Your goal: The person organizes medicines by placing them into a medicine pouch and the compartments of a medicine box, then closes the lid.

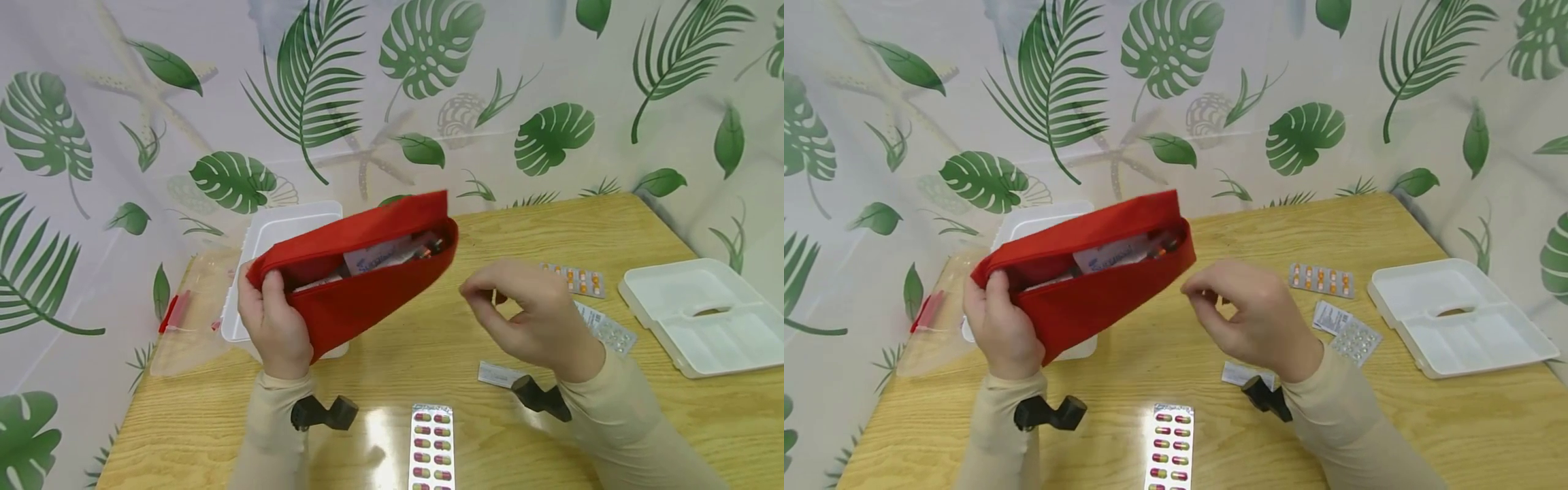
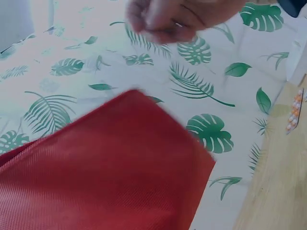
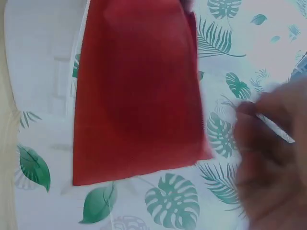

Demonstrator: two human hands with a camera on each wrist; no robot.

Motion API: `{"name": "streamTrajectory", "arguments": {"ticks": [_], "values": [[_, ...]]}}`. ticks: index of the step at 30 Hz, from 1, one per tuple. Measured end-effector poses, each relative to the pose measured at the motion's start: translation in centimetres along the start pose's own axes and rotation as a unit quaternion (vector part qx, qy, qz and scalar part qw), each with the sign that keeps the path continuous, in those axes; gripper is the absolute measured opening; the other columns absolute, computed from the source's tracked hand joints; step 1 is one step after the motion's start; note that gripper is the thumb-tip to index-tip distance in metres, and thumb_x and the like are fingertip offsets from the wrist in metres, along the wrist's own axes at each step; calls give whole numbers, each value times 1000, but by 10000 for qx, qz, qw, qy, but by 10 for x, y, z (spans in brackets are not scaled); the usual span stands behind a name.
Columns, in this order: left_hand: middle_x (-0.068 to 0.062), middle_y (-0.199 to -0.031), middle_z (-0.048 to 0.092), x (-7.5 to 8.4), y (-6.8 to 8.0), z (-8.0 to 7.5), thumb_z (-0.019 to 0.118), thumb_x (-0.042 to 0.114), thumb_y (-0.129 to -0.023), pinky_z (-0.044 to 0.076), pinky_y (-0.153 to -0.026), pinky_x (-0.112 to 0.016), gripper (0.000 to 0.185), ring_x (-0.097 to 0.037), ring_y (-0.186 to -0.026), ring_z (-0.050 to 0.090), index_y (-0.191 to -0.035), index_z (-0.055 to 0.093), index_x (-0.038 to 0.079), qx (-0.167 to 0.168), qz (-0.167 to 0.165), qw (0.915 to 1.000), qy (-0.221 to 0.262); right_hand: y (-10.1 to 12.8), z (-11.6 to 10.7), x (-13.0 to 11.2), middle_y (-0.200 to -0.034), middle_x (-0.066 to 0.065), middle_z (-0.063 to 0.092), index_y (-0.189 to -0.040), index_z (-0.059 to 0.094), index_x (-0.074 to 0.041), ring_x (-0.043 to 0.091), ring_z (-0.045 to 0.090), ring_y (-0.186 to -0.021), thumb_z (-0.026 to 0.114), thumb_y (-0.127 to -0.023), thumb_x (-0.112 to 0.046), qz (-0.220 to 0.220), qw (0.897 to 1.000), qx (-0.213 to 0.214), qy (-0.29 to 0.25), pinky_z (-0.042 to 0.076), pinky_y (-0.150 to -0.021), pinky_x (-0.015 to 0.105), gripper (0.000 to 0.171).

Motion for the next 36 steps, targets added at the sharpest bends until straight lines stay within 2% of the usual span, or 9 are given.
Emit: {"name": "streamTrajectory", "arguments": {"ticks": [3, 6, 8, 10, 11, 17, 30, 33, 36], "values": [[-16, -111, 60, -2, -3, -8, 41, 13, -97, 44, -86, -41, 22, -32, -103, 54, -113, 53, 4, 410, -191, 9988, 187, 12, 36, 9, -87, -5, 68, -96, 70, -9, 5, 57, -71, 67, -89, -23, 796, 9813, -1751, 20, 48, -61, 20, 15], [-16, -112, 59, -3, -4, -12, 41, 14, -97, 44, -86, -41, 23, -31, -103, 54, -114, 53, 5, 583, -235, 9977, 248, 42, 82, 13, -101, -3, 68, -109, 68, -10, 8, 61, -81, 72, -84, -39, 1773, 9117, -3699, 210, 52, -72, 26, 38], [-16, -113, 59, -2, -5, -13, 41, 13, -97, 44, -87, -41, 24, -31, -104, 54, -116, 52, 4, 600, -217, 9977, 248, 62, 107, 11, -108, 1, 67, -115, 65, -10, 12, 63, -89, 74, -79, -49, 2146, 8611, -4595, 364, 52, -78, 32, 54], [-15, -112, 60, -2, -5, -13, 41, 13, -97, 44, -87, -41, 24, -31, -103, 55, -115, 52, 3, 595, -194, 9977, 260, 77, 124, 7, -108, 2, 66, -119, 63, -9, 14, 62, -90, 76, -74, -53, 2242, 8307, -5073, 477, 52, -78, 34, 64], [-16, -111, 60, -2, -5, -12, 41, 13, -97, 44, -87, -40, 23, -31, -102, 55, -115, 52, 3, 564, -177, 9979, 254, 82, 129, 5, -102, -1, 65, -115, 62, -9, 13, 61, -87, 77, -71, -53, 2232, 8244, -5177, 515, 52, -74, 33, 64], [-18, -109, 60, 0, -4, -8, 41, 12, -96, 45, -83, -40, 18, -32, -100, 55, -109, 53, 6, 273, -39, 9994, 213, 95, 144, -2, -81, -9, 52, -108, 59, -13, 6, 47, -66, 83, -64, -44, 2107, 8133, -5389, 615, 45, -57, 26, 59], [-19, -107, 60, 7, 0, -3, 40, 10, -95, 44, -82, -41, 20, -32, -98, 55, -108, 51, 0, 54, 318, 9990, 307, 102, 154, -2, -74, -9, 45, -92, 57, -13, 6, 44, -60, 86, -64, -26, 2015, 8111, -5458, 592, 42, -55, 23, 43], [-18, -106, 61, 9, 0, -2, 41, 9, -94, 44, -82, -41, 18, -32, -97, 55, -107, 52, 2, 32, 372, 9987, 341, 101, 152, 0, -76, -8, 44, -90, 58, -12, 5, 44, -60, 86, -67, -26, 2034, 8156, -5384, 589, 42, -55, 21, 39], [-18, -103, 61, 9, 1, -1, 41, 8, -94, 44, -82, -39, 17, -32, -96, 56, -105, 53, 3, 59, 412, 9985, 356, 95, 149, 3, -77, -8, 43, -87, 57, -14, 6, 43, -60, 83, -71, -24, 1904, 8343, -5140, 582, 41, -54, 20, 33]]}}
Point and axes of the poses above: each hand's wrist, its own y-axis away from the middle knuckle, its own z-axis out of the palm, x = y × z, the point moved 7 cm from there along -y, towards the middle knuckle
